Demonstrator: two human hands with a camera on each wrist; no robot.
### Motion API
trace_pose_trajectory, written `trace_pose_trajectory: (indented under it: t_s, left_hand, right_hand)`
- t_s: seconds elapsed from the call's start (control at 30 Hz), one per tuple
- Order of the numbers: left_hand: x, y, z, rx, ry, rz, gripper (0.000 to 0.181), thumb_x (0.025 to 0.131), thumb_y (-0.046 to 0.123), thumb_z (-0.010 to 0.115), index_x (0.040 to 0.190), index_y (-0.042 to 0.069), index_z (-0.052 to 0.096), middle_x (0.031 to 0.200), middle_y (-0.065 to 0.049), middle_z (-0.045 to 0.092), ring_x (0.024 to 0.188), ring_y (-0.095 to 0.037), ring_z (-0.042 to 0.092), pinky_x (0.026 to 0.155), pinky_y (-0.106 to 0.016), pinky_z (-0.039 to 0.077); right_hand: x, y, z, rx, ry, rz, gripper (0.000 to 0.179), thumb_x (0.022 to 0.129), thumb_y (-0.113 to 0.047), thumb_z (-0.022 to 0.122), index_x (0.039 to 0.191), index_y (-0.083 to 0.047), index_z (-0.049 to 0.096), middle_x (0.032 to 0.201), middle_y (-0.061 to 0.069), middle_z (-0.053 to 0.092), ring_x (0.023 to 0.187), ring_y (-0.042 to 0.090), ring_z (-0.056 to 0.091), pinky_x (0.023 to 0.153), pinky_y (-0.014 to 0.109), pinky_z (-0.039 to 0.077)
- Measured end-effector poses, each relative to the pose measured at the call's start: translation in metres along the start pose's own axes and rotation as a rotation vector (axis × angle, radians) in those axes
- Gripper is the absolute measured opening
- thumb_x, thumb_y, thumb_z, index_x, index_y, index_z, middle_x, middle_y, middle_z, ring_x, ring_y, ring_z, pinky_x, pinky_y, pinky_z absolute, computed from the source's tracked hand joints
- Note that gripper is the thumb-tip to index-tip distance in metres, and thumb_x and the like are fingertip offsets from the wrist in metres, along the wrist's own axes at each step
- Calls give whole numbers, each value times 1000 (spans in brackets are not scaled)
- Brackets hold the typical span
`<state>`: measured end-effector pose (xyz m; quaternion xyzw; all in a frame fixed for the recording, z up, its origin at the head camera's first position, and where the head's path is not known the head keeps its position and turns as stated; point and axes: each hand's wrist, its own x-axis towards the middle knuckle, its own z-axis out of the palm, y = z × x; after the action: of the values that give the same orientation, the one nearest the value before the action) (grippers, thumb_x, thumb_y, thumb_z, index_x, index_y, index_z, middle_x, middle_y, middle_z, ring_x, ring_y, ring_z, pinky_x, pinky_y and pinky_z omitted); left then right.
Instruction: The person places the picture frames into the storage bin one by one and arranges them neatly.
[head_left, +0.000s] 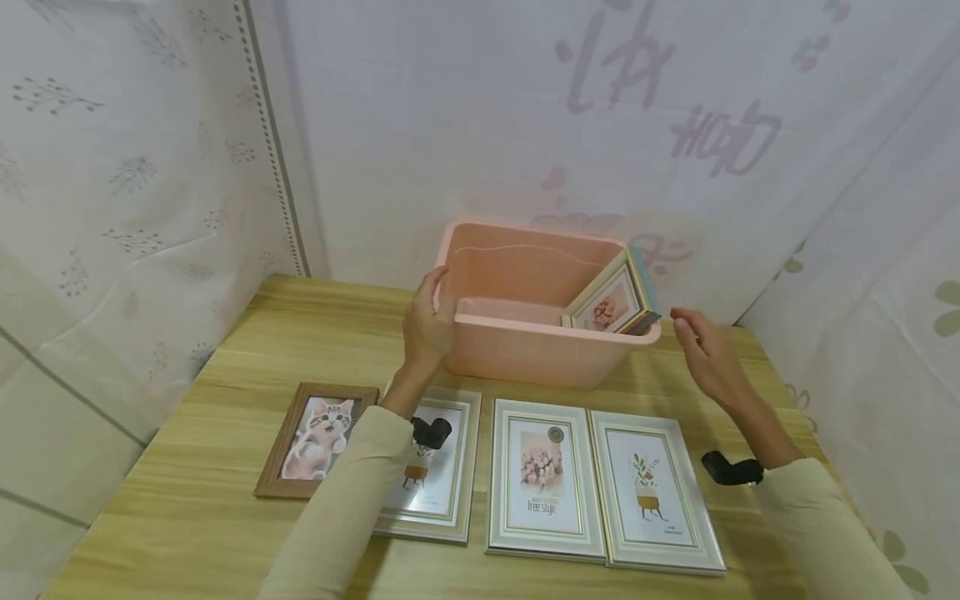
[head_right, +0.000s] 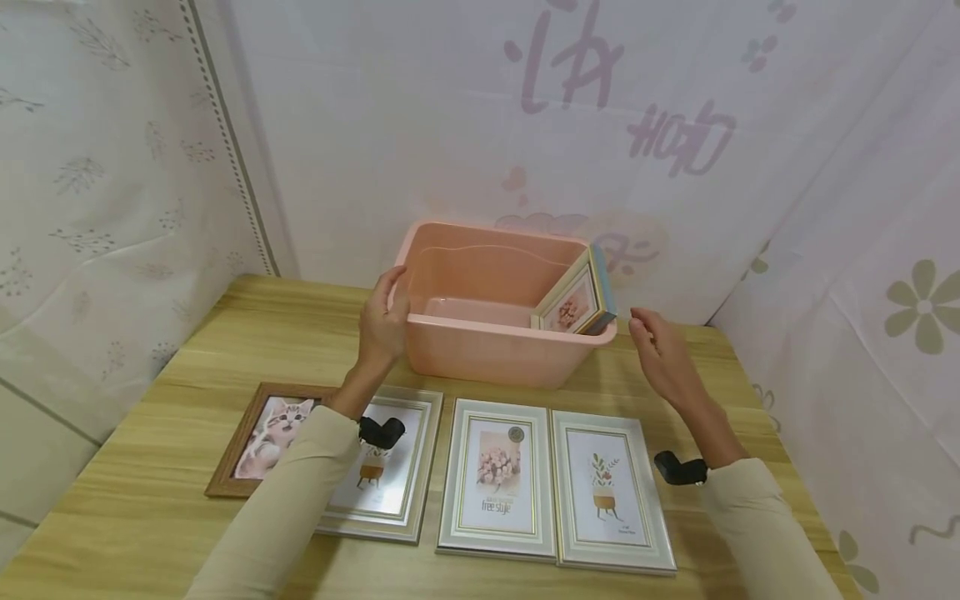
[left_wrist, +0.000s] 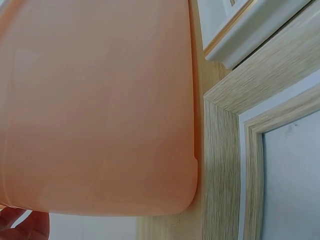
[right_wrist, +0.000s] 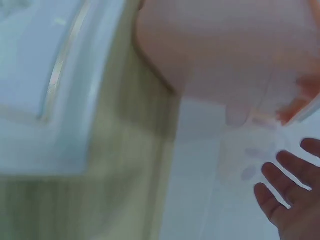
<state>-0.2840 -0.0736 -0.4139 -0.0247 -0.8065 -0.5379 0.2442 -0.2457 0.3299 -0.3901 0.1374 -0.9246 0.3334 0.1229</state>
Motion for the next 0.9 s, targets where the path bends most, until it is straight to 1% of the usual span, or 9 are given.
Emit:
trace_pose_trajectory:
  t_s: [0.1,0.17,0.27,0.37,0.47,0.53,0.67,0.73,0.9]
  left_hand:
    - [0,0,-1,-2,0,3,51,91,14,44,141,11,53,143,-8,57,44,-11,26,40,-26,24]
    - [0,0,-1,-5,-2,2,51,91,15,44,141,10,53,143,-8,56,44,-10,26,40,-26,25]
    - [0,1,-1,-2,-4,1,52,91,16,44,141,11,53,143,-8,56,44,-9,25,40,-26,25]
    - [0,1,-2,-1,-2,-1,51,92,15,45,142,11,53,143,-8,56,44,-7,26,39,-27,26]
    - [-1,2,-1,-5,-4,-2,51,92,13,45,142,11,53,143,-9,56,43,-8,26,39,-27,26]
    - [-1,2,-1,-9,-2,-3,51,91,12,45,142,11,53,143,-9,56,44,-10,27,39,-27,26]
    - [-1,3,-1,-6,0,-6,52,90,12,46,141,12,53,143,-9,56,45,-12,27,40,-27,25]
    - [-1,3,-1,-5,-4,-8,51,91,13,45,142,12,53,143,-8,56,45,-12,27,41,-27,26]
    - [-2,4,-1,-7,-8,-11,51,92,16,45,142,11,53,143,-9,56,47,-12,28,43,-29,28]
  right_hand:
    - [-13,11,-3,-15,-146,20,56,108,-30,33,148,9,33,147,35,39,127,57,40,96,72,33]
    - [-22,18,-3,-44,-216,39,58,107,-31,36,150,8,30,149,35,36,131,58,36,97,74,30]
    - [-35,27,0,-76,-295,76,62,106,-33,41,151,7,29,152,35,31,136,58,28,101,75,25]
    - [-47,34,6,-96,-352,104,64,104,-35,45,150,7,30,152,34,31,138,57,27,103,74,24]
    - [-59,40,10,-81,-409,121,64,104,-35,45,149,8,32,150,34,35,135,57,31,101,73,29]
    - [-65,44,14,-71,-446,129,64,104,-36,45,149,7,32,148,33,40,132,55,39,99,71,35]
    - [-75,51,20,-64,-490,123,63,104,-36,47,147,8,35,142,30,49,126,50,49,95,66,42]
    - [-78,52,22,-73,-486,106,62,103,-36,48,145,9,38,139,29,52,124,50,50,94,65,44]
    - [-82,50,23,-70,-464,71,57,102,-33,51,141,9,45,138,29,53,121,50,52,90,62,47]
